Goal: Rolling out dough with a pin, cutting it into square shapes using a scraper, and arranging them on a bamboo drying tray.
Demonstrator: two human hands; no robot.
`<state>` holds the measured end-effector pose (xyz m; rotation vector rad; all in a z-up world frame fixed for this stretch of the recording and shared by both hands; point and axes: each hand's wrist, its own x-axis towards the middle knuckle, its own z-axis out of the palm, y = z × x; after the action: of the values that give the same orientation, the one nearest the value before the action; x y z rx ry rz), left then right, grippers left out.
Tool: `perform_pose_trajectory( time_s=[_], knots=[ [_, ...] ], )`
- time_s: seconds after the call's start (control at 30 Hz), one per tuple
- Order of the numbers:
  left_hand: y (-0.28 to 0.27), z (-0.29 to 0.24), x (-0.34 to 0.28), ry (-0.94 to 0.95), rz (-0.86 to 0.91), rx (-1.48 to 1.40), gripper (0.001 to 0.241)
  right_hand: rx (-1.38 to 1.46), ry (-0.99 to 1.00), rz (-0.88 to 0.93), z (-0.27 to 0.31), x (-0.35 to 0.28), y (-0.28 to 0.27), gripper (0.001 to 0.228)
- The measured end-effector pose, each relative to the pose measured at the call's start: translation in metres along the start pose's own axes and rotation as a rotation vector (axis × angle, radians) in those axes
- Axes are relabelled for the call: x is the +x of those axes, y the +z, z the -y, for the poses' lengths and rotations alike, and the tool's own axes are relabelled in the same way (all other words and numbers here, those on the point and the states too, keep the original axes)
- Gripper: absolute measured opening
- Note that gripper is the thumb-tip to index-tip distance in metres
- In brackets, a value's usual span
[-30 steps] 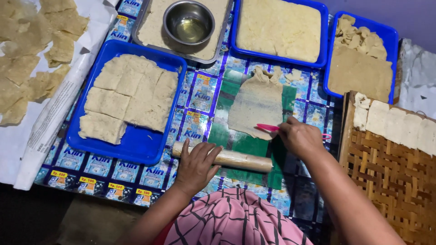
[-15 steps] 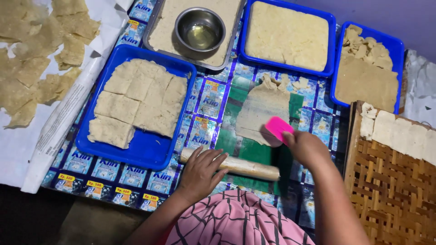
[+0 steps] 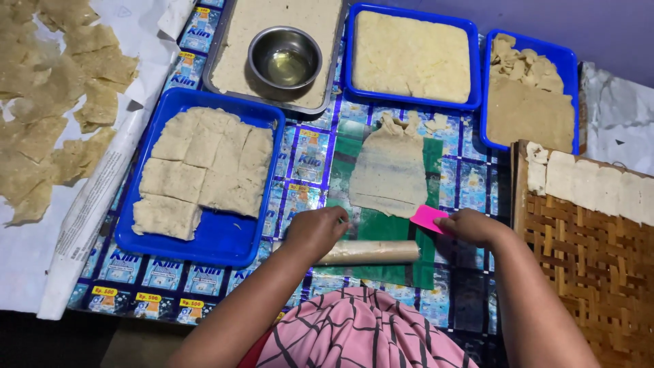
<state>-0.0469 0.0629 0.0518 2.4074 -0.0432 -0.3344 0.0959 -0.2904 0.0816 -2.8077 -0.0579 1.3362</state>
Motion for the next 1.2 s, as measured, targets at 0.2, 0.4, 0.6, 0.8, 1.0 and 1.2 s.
perform_pose_trajectory(
  time_s=[0.2, 0.4, 0.6, 0.8, 1.0, 1.2],
  knots=[
    [0.005, 0.001, 0.007, -0.045, 0.034, -0.141, 0.023, -0.083, -0.064, 0.003, 0.058, 0.001, -0.008, 0.054],
    [0.005, -0.002, 0.021, -0.128, -0.065, -0.343, 0.032, -0.204, -0.089, -0.009, 0.123, 0.015, 0.005, 0.054],
    [0.027, 0.021, 0.046, -0.254, -0.217, -0.74, 0.058, -0.367, -0.245, -0.425, 0.147, 0.032, 0.08, 0.044],
    [0.024, 0.03, 0.055, -0.392, -0.304, -1.056, 0.032, -0.33, -0.332, -0.596, 0.162, -0.06, 0.066, 0.055],
    [-0.014, 0.01, 0.114, -0.274, -0.352, -0.552, 0.035, 0.066, 0.146, -0.38, 0.08, -0.081, 0.026, 0.045],
    [-0.008, -0.043, 0.2, 0.159, -0.323, -0.089, 0.064, 0.074, 0.199, -0.422, 0.078, -0.094, 0.053, 0.033]
  ],
)
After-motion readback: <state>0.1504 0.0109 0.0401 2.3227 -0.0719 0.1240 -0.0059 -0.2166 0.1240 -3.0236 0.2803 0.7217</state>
